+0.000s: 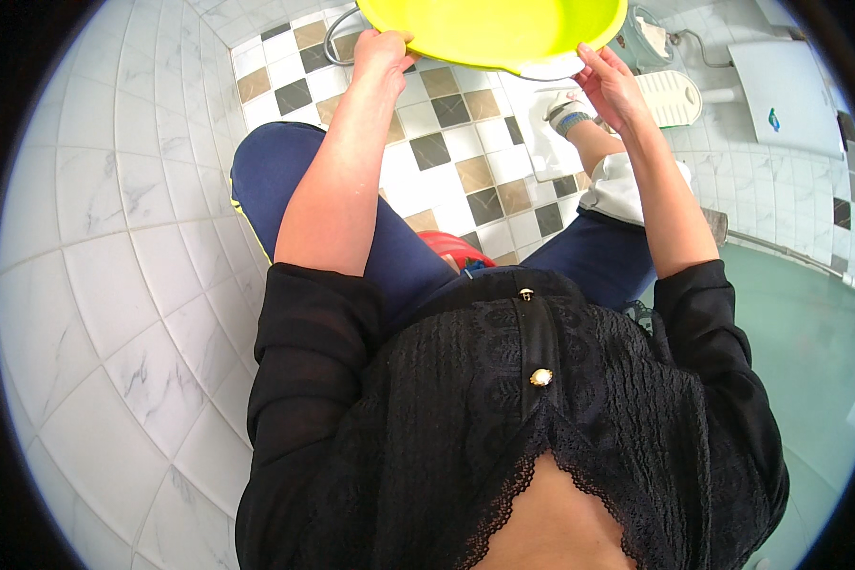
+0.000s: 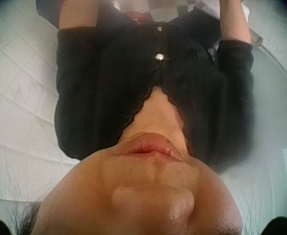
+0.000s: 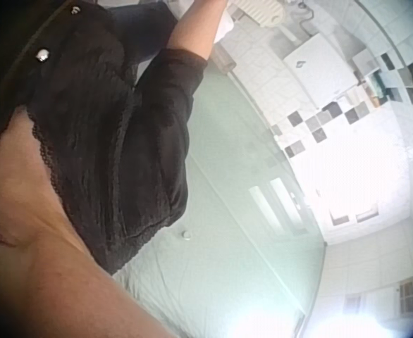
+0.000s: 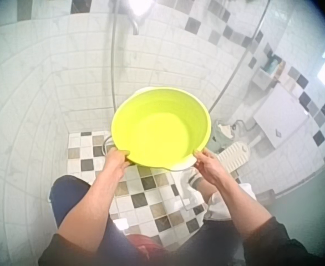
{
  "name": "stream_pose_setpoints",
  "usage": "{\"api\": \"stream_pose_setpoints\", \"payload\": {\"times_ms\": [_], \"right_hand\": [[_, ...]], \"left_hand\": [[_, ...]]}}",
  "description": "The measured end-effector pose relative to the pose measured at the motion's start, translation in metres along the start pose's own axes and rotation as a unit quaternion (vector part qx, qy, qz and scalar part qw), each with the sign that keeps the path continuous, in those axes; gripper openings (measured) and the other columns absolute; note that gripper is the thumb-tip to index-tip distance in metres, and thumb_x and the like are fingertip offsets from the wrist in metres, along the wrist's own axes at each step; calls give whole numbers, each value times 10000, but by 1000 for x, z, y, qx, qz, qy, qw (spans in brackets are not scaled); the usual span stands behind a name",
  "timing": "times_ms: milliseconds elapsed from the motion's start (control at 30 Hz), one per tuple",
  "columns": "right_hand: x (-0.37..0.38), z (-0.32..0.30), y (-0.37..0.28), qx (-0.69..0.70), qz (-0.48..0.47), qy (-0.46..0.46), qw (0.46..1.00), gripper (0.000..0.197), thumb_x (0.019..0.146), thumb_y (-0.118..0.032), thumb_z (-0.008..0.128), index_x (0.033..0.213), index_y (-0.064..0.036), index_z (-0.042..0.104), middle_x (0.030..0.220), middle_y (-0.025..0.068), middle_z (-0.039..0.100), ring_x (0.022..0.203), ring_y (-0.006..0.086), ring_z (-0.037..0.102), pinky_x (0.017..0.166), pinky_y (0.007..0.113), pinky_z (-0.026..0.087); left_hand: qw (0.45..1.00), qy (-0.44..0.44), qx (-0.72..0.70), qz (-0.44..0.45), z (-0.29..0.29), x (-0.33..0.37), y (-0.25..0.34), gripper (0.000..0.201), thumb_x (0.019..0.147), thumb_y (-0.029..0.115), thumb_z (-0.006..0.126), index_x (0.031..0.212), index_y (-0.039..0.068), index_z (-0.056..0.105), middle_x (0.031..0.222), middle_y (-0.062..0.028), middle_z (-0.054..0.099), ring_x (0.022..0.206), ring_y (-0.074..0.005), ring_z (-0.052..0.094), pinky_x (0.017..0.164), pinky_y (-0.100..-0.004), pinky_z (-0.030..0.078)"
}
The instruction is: The person hand washes dark-colored garments in a yellow basin filled with water, repeatedly submerging, agitating, and wringing the items. The person then transfers the wet clothes to a blue basin and empties the yellow basin.
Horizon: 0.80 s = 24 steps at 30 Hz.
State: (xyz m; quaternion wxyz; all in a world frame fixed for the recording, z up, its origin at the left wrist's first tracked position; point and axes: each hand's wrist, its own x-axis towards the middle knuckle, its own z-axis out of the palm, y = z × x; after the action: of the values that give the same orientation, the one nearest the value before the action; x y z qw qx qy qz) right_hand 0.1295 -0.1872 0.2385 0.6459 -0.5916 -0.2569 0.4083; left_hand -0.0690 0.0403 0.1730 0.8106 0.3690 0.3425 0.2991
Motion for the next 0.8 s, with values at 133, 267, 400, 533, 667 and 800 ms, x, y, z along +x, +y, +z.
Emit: {"api": "stream_pose_setpoints", "payload": {"times_ms": [133,267,400,533,667,800], "right_hand": [[0,0,0,6,3,-5,1000,248,937,-179,526,1129,-22,525,1093,59,610,979,137,574,924,301,429],[-5,5,0,2,-1,17,1000,185,924,-192,558,1031,-41,557,966,24,621,869,106,573,847,284,456],[-3,-5,5,2,7,2,1000,234,933,-195,539,1109,-43,556,1042,33,626,953,122,577,901,290,437],[-6,2,5,7,-5,11,1000,210,924,-188,556,1078,-46,561,1026,25,626,936,117,576,889,285,439],[-2,6,4,25,2,9,1000,201,920,-185,562,1068,-49,561,1008,22,621,894,110,570,874,287,440],[1,-20,16,19,16,19,1000,219,920,-190,562,1089,-52,559,1033,22,624,933,114,564,873,286,440]], "left_hand": [[1000,3,4,1,4,-6,4,225,817,-79,466,1035,-83,519,1041,-165,585,927,-268,600,812,-398,513],[1000,11,9,-3,6,-5,2,219,815,-76,472,1028,-79,525,1032,-158,590,914,-267,604,795,-399,518],[1000,15,13,-5,5,-4,0,219,818,-67,478,1032,-80,526,1029,-157,591,907,-267,609,783,-401,523],[999,22,41,-13,4,-2,-5,272,875,-6,493,1134,-84,511,1117,-185,582,971,-286,614,837,-389,541],[999,11,43,-5,2,7,-4,268,875,-13,485,1134,-76,514,1115,-176,586,977,-281,612,844,-388,536],[999,11,48,-18,8,1,-10,268,874,-7,486,1134,-69,510,1095,-164,593,973,-272,611,830,-377,536]]}}
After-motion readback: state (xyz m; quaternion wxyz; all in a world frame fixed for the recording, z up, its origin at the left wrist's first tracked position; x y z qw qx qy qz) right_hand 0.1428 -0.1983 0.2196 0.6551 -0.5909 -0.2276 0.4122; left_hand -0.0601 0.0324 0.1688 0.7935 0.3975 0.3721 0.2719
